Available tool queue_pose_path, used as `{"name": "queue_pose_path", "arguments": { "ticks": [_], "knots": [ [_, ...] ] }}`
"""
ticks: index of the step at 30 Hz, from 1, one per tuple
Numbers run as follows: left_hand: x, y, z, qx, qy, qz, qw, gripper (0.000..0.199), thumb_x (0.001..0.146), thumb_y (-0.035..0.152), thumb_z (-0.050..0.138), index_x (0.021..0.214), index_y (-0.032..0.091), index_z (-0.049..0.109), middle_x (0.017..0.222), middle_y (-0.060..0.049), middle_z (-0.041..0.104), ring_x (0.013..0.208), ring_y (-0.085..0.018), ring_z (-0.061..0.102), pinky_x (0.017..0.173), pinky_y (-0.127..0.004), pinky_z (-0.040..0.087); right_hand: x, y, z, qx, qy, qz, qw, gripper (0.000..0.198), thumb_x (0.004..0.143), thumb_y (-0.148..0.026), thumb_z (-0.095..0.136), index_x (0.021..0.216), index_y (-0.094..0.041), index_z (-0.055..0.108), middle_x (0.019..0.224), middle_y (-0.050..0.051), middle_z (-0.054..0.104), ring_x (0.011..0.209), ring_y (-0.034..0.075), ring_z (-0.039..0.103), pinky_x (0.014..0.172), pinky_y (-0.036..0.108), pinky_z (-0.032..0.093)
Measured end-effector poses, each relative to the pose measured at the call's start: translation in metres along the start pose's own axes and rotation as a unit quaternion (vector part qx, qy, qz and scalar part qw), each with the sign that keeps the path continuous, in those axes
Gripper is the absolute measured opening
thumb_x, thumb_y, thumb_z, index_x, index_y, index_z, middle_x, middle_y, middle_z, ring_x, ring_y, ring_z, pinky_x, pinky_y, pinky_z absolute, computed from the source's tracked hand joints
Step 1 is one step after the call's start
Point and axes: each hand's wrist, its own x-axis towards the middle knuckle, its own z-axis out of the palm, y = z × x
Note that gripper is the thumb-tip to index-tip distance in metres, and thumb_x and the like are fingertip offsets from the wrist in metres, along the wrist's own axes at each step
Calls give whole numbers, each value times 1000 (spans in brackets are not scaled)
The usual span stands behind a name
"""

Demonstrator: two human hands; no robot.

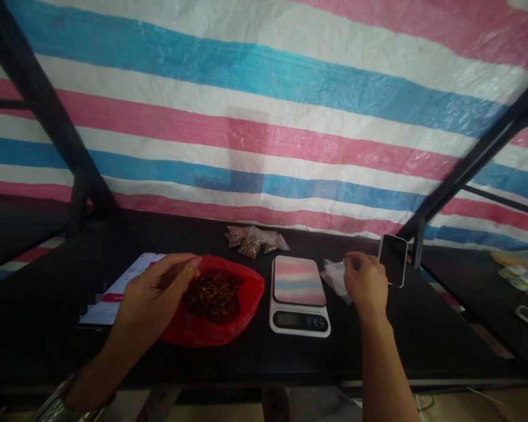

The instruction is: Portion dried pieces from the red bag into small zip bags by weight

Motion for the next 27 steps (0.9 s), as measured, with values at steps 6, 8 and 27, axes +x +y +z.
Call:
{"name": "queue_pose_path", "arguments": {
  "ticks": [6, 8, 27],
  "knots": [
    [-1, 1, 2, 7, -1, 4, 1000, 22, 89, 43, 69, 91, 24, 79, 73, 1, 77, 69, -17, 72, 67, -25, 55, -2, 5, 11, -39, -91, -33, 995, 24, 86, -26, 63, 95, -25, 85, 96, 12, 80, 87, 30, 75, 73, 36, 52],
    [-1, 0, 3, 11, -3, 6, 1000, 22, 90, 43, 68, 92, 24, 79, 74, 2, 77, 69, -17, 72, 67, -25, 55, -3, -1, 5, -41, -83, -35, 995, 29, 91, -24, 57, 101, -22, 85, 100, 16, 81, 88, 32, 76, 74, 38, 52],
    [-7, 2, 5, -3, 4, 28, 1000, 19, 95, 38, 66, 92, 24, 79, 76, 2, 76, 69, -15, 71, 67, -23, 55, -25, -174, 59, 105, -164, -249, 949, 26, 102, -27, 60, 115, -30, 82, 136, 7, 76, 139, 32, 51, 114, 53, 30]
  ]
}}
